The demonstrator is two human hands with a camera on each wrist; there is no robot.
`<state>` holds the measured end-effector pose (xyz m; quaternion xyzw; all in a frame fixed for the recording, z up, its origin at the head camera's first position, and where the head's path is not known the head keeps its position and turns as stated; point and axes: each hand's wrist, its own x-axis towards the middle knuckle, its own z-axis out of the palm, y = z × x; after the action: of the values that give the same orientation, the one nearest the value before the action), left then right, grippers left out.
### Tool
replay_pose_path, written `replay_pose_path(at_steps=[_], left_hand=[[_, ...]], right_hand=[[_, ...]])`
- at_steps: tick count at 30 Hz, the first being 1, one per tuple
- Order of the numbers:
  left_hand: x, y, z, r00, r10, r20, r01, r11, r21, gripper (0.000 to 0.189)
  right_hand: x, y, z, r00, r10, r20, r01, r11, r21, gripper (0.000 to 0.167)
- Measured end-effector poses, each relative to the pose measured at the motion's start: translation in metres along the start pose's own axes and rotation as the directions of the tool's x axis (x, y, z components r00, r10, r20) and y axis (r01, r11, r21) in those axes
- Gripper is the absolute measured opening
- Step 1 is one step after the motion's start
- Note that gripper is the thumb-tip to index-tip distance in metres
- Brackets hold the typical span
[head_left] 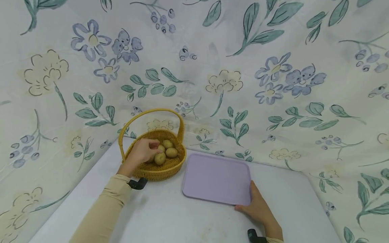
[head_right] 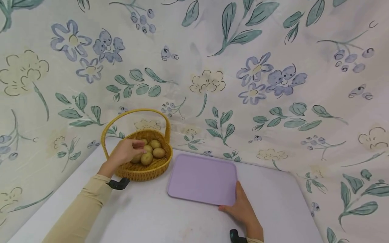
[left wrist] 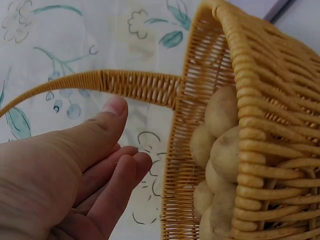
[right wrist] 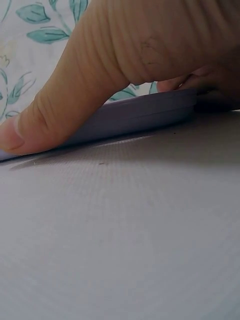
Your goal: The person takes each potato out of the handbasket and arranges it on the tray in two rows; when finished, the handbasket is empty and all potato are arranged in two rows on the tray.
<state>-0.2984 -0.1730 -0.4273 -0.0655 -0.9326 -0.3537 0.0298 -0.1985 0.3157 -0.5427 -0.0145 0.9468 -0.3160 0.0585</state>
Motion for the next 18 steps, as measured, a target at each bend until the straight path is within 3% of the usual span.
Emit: replay_pose_path(at_steps=[11, 18], left_hand=[[0.018, -0.004, 0.005, 0.997, 0.016, 0.070, -0.018, 0.999, 0.027, 0.050], [0.026, -0.016, 0.014, 0.993, 0.022, 0.116, -0.033, 0.995, 0.094, 0.047]], right_hand=[[-0.003, 0.000, -0.002, 1.000, 0.022, -0.017, -0.023, 1.000, -0.003, 0.147], [-0.003, 0.000, 0.000, 0.998, -0.027, -0.048, 0.027, 1.000, 0.001, 0.144]])
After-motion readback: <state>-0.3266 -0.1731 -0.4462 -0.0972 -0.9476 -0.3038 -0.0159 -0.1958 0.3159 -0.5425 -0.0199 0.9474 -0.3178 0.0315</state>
